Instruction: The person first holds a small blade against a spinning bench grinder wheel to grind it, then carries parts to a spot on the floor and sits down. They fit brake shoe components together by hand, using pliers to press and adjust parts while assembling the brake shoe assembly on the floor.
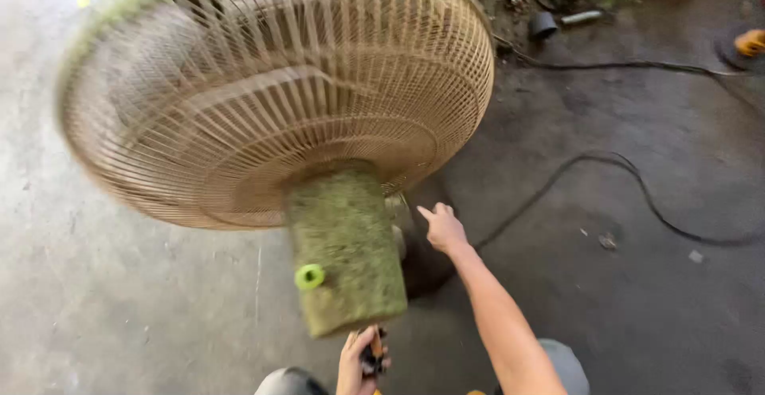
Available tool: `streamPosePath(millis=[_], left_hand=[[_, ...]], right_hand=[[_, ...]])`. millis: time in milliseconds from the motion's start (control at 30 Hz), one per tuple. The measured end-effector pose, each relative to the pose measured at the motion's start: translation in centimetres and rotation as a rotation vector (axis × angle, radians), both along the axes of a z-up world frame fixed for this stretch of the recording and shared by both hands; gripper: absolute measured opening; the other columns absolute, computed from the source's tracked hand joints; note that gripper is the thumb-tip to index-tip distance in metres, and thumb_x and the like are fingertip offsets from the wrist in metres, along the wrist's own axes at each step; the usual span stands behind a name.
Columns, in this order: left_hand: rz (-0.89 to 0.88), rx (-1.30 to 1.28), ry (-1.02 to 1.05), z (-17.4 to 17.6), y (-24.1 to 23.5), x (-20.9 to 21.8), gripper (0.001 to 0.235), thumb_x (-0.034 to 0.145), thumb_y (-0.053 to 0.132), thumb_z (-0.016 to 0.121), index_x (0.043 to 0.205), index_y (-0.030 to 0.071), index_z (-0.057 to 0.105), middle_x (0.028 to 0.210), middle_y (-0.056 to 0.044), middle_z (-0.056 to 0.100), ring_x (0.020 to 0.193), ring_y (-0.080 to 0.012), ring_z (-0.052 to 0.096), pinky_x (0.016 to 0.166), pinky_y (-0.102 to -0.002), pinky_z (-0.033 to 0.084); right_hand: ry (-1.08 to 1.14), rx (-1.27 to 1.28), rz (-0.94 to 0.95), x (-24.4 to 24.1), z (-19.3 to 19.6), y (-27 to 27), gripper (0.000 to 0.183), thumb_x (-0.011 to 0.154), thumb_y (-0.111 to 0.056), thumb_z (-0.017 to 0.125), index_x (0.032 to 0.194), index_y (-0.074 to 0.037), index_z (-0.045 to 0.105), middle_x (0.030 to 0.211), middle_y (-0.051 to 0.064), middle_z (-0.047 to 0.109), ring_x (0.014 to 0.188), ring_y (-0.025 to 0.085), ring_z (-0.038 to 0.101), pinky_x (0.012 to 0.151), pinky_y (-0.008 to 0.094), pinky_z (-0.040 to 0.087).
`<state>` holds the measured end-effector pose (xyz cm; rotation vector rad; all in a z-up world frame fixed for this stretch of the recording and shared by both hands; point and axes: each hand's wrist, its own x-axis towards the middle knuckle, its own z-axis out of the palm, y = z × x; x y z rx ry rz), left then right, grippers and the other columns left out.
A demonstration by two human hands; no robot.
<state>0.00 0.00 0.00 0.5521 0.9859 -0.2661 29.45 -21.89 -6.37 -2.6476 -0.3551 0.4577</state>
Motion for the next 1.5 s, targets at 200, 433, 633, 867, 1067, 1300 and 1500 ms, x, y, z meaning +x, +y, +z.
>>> streamPosePath(millis=[200,433,633,867,1067,1300,1500], left_hand=[[-0.032,0.188,0.002,-19.2,5.3,-6.7,0.04,0.087,0.023,0.067,0.12,0.002,0.06,0.103,-0.021,0.074,0.078,-0.0338,0.072,0.066,-0.051,0.06],[-0.264,0.144,-0.005,-10.0,4.5,-6.0,0.066,0.086,0.024,0.067,0.148,0.016,0.048,0.109,-0.023,0.074,0.073,-0.0375,0.072,0.068,-0.051,0.062],[0.019,-0.044,-0.036,7.7,0.0,-2.2,0.063,0.083,0.024,0.066,0.143,0.019,0.046,0.104,-0.022,0.067,0.062,-0.0321,0.063,0.051,-0.05,0.052],[0.281,0.091,-0.024,33.1,-0.4,0.8,0.047,0.089,0.025,0.062,0.135,0.016,0.054,0.101,-0.013,0.065,0.065,-0.0225,0.06,0.047,-0.04,0.048],[0.308,0.112,-0.087,50.6,1.3,1.9,0.041,0.093,0.024,0.061,0.133,0.016,0.057,0.108,-0.01,0.065,0.076,-0.0188,0.061,0.059,-0.036,0.05],[0.124,0.241,0.024,44.7,12.5,-4.9,0.053,0.095,0.035,0.051,0.146,0.022,0.043,0.119,-0.016,0.06,0.076,-0.0273,0.061,0.058,-0.049,0.052],[0.035,0.155,-0.083,43.6,16.7,-4.6,0.05,0.093,0.034,0.052,0.142,0.028,0.044,0.119,-0.012,0.061,0.073,-0.0266,0.063,0.054,-0.047,0.051]], right_hand=[[-0.188,0.026,0.15,4.8,-2.3,7.0,0.05,0.09,-0.009,0.054,0.138,-0.021,0.062,0.12,0.02,0.054,0.118,0.04,0.051,0.09,0.05,0.05],[-0.336,0.058,0.055,3.0,-1.6,6.7,0.041,0.087,-0.011,0.058,0.126,-0.013,0.067,0.114,0.017,0.059,0.114,0.037,0.055,0.091,0.051,0.048],[-0.375,0.51,-0.521,-1.4,10.8,-3.2,0.039,0.085,-0.006,0.062,0.122,-0.007,0.074,0.11,0.017,0.071,0.1,0.032,0.068,0.089,0.042,0.054],[0.013,1.426,-1.185,-4.9,40.7,-0.4,0.019,0.101,-0.007,0.059,0.113,0.006,0.066,0.096,0.017,0.072,0.08,0.025,0.071,0.068,0.04,0.062],[0.688,1.924,-1.163,-0.1,55.0,12.6,0.036,0.101,-0.02,0.054,0.122,0.008,0.057,0.111,0.023,0.07,0.097,0.032,0.072,0.086,0.042,0.061],[0.608,1.788,-1.515,5.1,52.6,17.8,0.04,0.093,-0.043,0.071,0.114,-0.01,0.062,0.09,0.01,0.061,0.075,0.024,0.061,0.062,0.041,0.056],[0.24,1.554,-1.339,0.7,59.9,10.0,0.049,0.08,-0.044,0.081,0.108,-0.005,0.068,0.091,0.004,0.071,0.072,0.018,0.07,0.057,0.034,0.059]])
